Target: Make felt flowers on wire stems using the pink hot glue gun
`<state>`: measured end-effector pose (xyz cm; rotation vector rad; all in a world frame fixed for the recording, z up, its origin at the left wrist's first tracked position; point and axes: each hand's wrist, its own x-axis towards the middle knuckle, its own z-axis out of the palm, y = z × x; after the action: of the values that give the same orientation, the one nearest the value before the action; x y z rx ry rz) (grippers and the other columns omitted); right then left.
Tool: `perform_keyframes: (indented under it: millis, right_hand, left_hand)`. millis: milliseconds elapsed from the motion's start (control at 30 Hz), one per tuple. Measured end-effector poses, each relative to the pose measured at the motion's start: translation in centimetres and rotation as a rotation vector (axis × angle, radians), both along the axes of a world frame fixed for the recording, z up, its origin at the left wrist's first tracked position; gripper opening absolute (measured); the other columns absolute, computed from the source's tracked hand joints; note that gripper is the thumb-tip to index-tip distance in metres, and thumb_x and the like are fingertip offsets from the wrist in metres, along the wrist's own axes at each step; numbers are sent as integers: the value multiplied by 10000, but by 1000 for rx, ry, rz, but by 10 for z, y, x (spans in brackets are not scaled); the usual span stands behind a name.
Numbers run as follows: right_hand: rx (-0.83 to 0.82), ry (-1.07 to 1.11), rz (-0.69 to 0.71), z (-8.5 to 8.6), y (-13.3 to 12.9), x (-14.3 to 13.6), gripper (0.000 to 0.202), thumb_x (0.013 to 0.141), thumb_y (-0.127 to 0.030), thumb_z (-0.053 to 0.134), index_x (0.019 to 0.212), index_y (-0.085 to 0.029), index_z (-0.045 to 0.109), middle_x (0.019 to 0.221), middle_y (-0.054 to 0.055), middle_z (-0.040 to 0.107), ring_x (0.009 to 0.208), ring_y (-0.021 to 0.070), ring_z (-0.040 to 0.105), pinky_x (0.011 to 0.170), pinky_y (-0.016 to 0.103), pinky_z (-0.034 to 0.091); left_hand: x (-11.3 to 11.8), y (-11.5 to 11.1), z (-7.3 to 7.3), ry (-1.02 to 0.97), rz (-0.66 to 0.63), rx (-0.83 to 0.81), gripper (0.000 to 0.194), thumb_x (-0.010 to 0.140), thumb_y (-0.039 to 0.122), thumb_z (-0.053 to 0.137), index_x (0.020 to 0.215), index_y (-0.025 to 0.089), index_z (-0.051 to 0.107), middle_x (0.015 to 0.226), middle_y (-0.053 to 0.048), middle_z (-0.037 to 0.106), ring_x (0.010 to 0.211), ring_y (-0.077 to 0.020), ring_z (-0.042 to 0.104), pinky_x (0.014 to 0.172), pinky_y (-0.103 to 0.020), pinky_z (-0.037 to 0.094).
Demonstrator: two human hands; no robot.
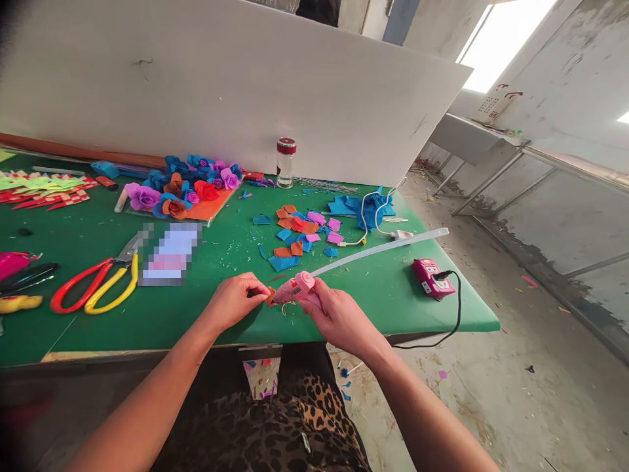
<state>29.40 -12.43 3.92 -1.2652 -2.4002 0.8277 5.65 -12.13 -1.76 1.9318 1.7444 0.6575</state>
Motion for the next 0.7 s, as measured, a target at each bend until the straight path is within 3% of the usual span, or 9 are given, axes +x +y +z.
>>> perform_keyframes:
  millis: [700]
  right_hand:
    - [-7, 5, -6, 2, 1, -1, 316, 966, -409, 361, 1150, -210, 522, 811, 29, 655, 668, 174, 577, 576, 249, 344]
  left_hand:
    - [-1, 0, -2, -32, -4, -1, 177, 745, 194, 565, 715, 255, 729, 837, 10, 692, 699, -141, 589, 599, -252, 391]
